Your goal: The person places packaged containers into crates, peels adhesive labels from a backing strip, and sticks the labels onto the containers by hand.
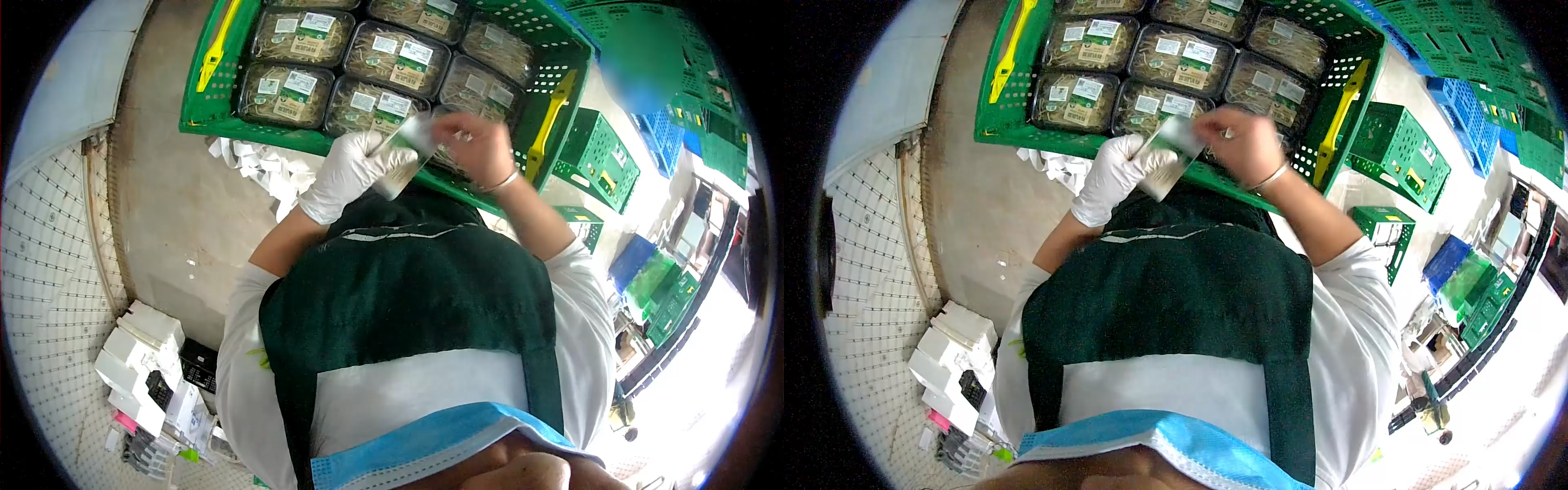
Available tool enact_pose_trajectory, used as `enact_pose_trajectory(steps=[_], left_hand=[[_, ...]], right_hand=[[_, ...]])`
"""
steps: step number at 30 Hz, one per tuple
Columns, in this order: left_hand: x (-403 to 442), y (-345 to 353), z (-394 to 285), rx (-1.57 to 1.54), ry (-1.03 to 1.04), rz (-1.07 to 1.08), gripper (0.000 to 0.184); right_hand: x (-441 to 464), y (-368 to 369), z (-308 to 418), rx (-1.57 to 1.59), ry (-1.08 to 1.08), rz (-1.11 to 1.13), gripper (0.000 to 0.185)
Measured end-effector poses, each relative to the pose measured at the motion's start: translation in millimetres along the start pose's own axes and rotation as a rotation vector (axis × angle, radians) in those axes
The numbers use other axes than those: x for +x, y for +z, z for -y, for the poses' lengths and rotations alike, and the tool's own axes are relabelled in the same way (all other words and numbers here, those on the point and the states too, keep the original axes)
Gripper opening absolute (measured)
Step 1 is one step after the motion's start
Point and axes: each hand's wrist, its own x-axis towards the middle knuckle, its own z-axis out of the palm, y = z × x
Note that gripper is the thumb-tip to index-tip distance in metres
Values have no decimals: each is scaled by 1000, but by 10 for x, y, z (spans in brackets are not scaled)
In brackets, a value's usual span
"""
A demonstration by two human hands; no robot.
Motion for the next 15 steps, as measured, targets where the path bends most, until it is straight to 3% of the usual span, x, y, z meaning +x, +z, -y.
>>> enact_pose_trajectory(steps=[1, 3, 6, 7, 9, 13, 15], left_hand=[[24, -46, 95, 173, 36, 30, 31], [-41, -66, 13, -114, -59, 73, 29], [-105, -265, 127, 34, -17, -3, 26], [-139, -305, 113, 100, 31, -59, 25], [-243, -408, 208, -7, -71, -101, 24], [-488, -468, 151, -170, -42, -252, 21], [-550, -493, 227, -186, -34, -278, 21]], right_hand=[[121, -215, -193, -151, 6, -93, 15], [510, -769, -471, -440, 55, -268, 16], [1155, -1408, -1437, -973, 39, -170, 31], [1319, -1383, -1524, -1030, 250, -90, 33], [1628, -1248, -1973, -960, 619, 89, 37], [1547, -932, -2023, -1015, 735, 70, 58], [1400, -879, -1935, -1010, 697, -148, 67]])
